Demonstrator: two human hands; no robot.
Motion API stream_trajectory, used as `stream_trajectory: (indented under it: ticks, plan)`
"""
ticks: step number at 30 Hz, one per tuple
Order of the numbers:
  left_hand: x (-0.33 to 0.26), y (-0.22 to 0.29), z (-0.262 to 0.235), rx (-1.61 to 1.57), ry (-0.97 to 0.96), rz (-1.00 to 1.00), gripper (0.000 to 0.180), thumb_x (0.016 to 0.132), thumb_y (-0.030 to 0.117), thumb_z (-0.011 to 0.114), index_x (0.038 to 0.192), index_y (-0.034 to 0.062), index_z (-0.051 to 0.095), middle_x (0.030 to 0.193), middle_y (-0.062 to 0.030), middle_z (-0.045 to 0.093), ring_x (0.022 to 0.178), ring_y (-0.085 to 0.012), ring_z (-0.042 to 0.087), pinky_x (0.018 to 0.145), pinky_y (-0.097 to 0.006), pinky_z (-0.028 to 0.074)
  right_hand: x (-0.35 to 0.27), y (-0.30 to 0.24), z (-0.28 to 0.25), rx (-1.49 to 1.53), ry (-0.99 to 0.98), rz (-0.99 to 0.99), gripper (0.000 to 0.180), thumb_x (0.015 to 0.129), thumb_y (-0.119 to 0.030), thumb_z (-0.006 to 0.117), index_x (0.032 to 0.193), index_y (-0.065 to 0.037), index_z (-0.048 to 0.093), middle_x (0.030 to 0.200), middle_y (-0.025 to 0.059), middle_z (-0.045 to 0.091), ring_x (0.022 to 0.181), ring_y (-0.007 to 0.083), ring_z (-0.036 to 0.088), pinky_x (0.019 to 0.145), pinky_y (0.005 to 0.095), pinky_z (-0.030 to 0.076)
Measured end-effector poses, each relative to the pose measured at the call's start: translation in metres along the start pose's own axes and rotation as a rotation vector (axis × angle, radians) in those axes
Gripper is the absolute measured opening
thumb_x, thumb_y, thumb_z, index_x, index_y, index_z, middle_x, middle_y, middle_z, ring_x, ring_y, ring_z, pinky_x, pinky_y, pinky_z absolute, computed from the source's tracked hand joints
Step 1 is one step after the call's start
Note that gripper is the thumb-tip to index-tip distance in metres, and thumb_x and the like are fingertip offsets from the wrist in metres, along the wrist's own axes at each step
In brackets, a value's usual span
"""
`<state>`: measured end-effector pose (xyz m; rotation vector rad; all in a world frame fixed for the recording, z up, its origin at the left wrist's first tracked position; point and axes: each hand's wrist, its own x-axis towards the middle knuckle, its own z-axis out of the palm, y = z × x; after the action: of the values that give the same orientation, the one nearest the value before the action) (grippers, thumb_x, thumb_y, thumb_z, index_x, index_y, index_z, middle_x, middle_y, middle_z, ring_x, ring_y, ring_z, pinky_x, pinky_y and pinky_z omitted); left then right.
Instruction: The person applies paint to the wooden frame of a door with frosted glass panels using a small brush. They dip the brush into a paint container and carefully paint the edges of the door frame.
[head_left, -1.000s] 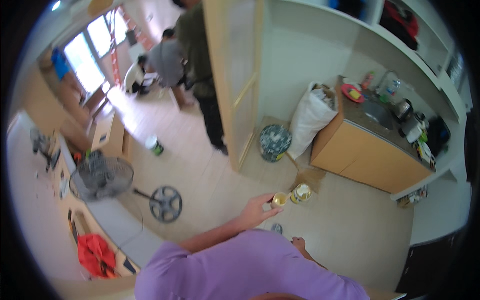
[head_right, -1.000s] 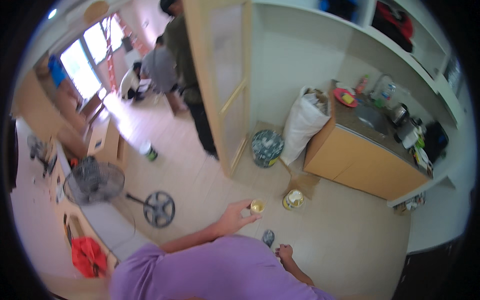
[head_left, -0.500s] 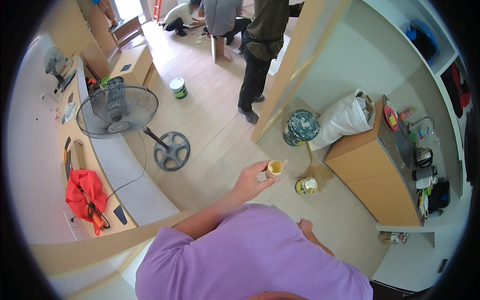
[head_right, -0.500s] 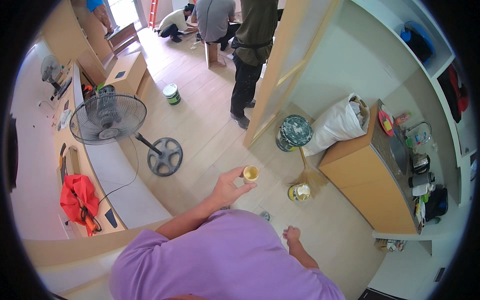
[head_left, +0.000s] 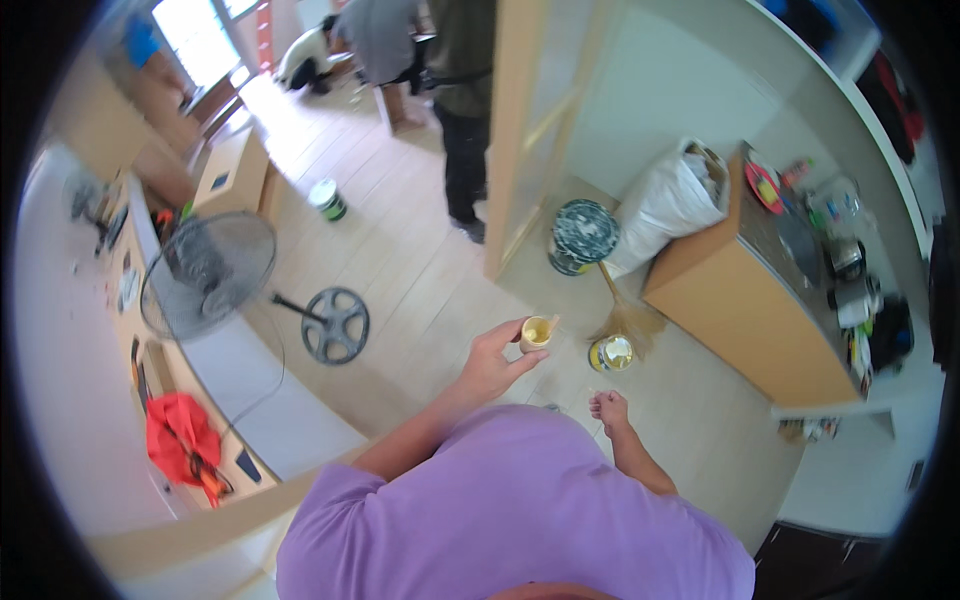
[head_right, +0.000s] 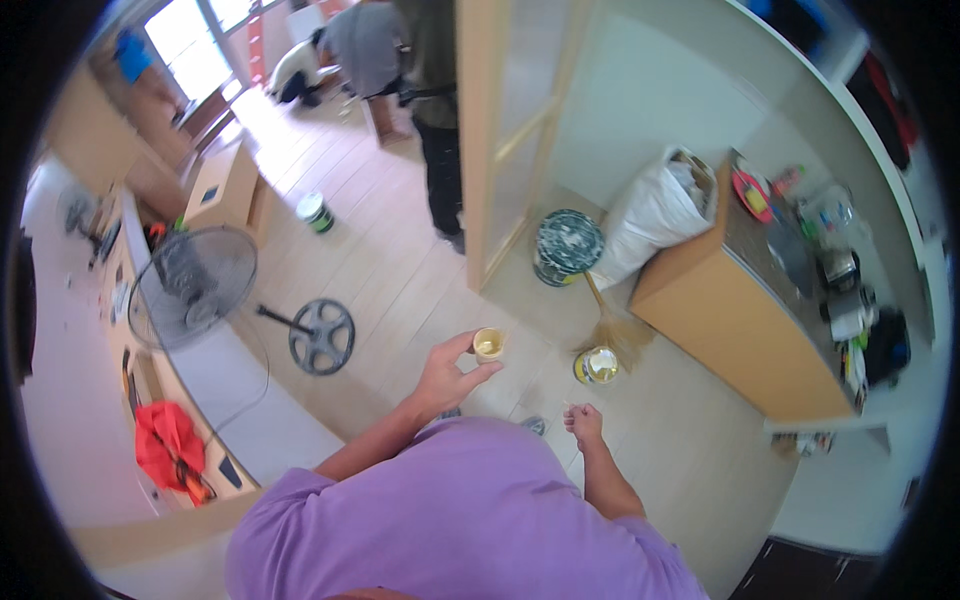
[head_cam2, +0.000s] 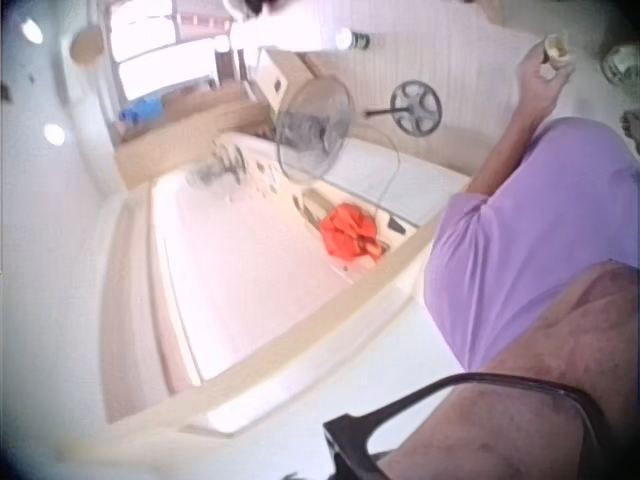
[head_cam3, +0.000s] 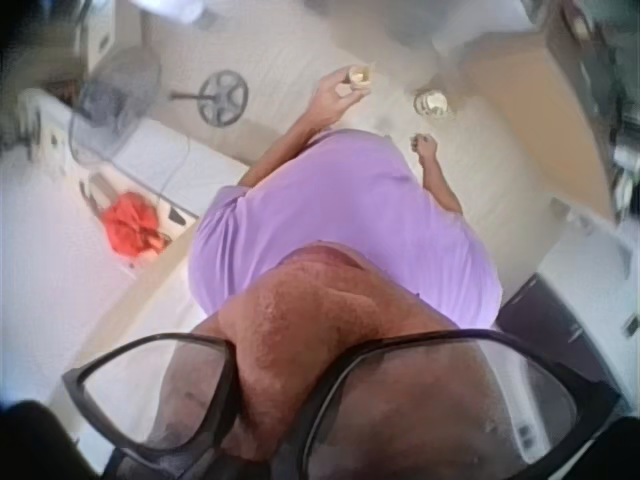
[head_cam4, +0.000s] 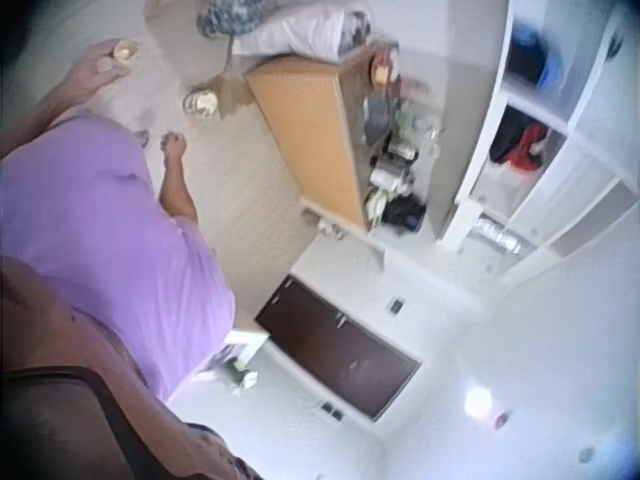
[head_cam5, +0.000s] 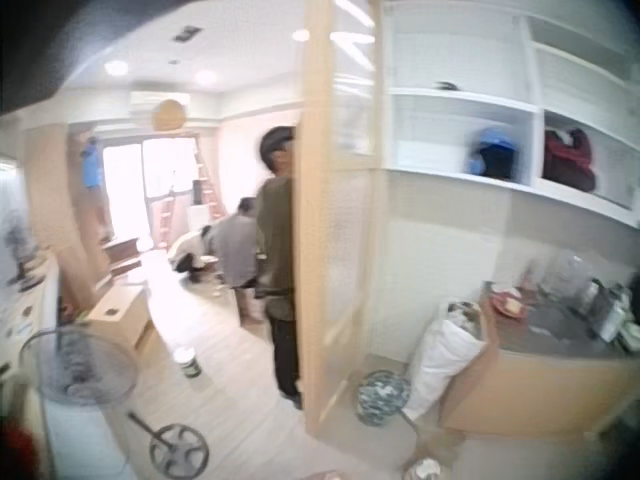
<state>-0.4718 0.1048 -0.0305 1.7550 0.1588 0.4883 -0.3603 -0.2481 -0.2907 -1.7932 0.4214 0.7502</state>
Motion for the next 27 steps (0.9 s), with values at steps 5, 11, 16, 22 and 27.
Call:
stream_trajectory:
  ticks: [5, 11, 16, 22, 27]
  plan:
    - [0.025, -0.008, 0.038, 0.036, -0.128, -0.092, 0.037, 0.087, 0.01, 0.084, 0.12, -0.0005, 0.071, 0.107, -0.0105, 0.076, 0.101, -0.0171, 0.07, 0.093, -0.033, 0.054, 0.005, 0.102, -0.068, 0.197, 0.157, 0.24, 0.01, 0.098, -0.011, 0.067, 0.097, -0.003, 0.062, 0.087, 0.0127, 0.07, 0.062, 0.0173, 0.063, 0.052, 0.0337, 0.053]
    - [0.073, -0.007, 0.102, 0.015, -0.328, -0.021, 0.035, 0.089, 0.006, 0.081, 0.121, -0.0003, 0.07, 0.108, -0.0074, 0.075, 0.101, -0.0167, 0.067, 0.096, -0.033, 0.052, -0.039, 0.134, -0.093, 0.29, 0.38, 0.292, 0.017, 0.096, -0.016, 0.065, 0.095, 0.0, 0.068, 0.08, 0.0131, 0.073, 0.058, 0.0208, 0.067, 0.05, 0.0367, 0.056]
    - [0.11, -0.032, 0.182, -0.1, -0.642, 0.016, 0.04, 0.092, 0.003, 0.078, 0.13, -0.0018, 0.066, 0.12, -0.0105, 0.072, 0.112, -0.0194, 0.066, 0.102, -0.035, 0.05, -0.032, 0.176, -0.093, 0.127, 0.47, 0.202, 0.023, 0.095, -0.02, 0.064, 0.085, 0.0, 0.07, 0.079, 0.012, 0.073, 0.059, 0.0204, 0.067, 0.053, 0.0354, 0.057]
    - [0.129, 0.004, 0.269, -0.208, -1.108, 0.041, 0.045, 0.095, -0.002, 0.072, 0.139, -0.0038, 0.06, 0.131, -0.0138, 0.068, 0.119, -0.0221, 0.063, 0.106, -0.037, 0.049, -0.089, 0.173, -0.074, 0.753, 0.923, 0.254, 0.021, 0.093, -0.019, 0.066, 0.089, 0.0, 0.071, 0.081, 0.0118, 0.075, 0.065, 0.0211, 0.07, 0.057, 0.0356, 0.059]
    - [0.132, 0.015, 0.32, -0.259, -1.568, 0.136, 0.043, 0.095, 0.001, 0.074, 0.135, -0.0042, 0.062, 0.13, -0.0145, 0.068, 0.119, -0.0225, 0.062, 0.108, -0.039, 0.047, -0.167, 0.189, 0.019, 1.055, 1.198, 0.44, 0.023, 0.094, -0.022, 0.065, 0.096, 0.001, 0.071, 0.085, 0.012, 0.076, 0.068, 0.021, 0.071, 0.057, 0.0347, 0.059]
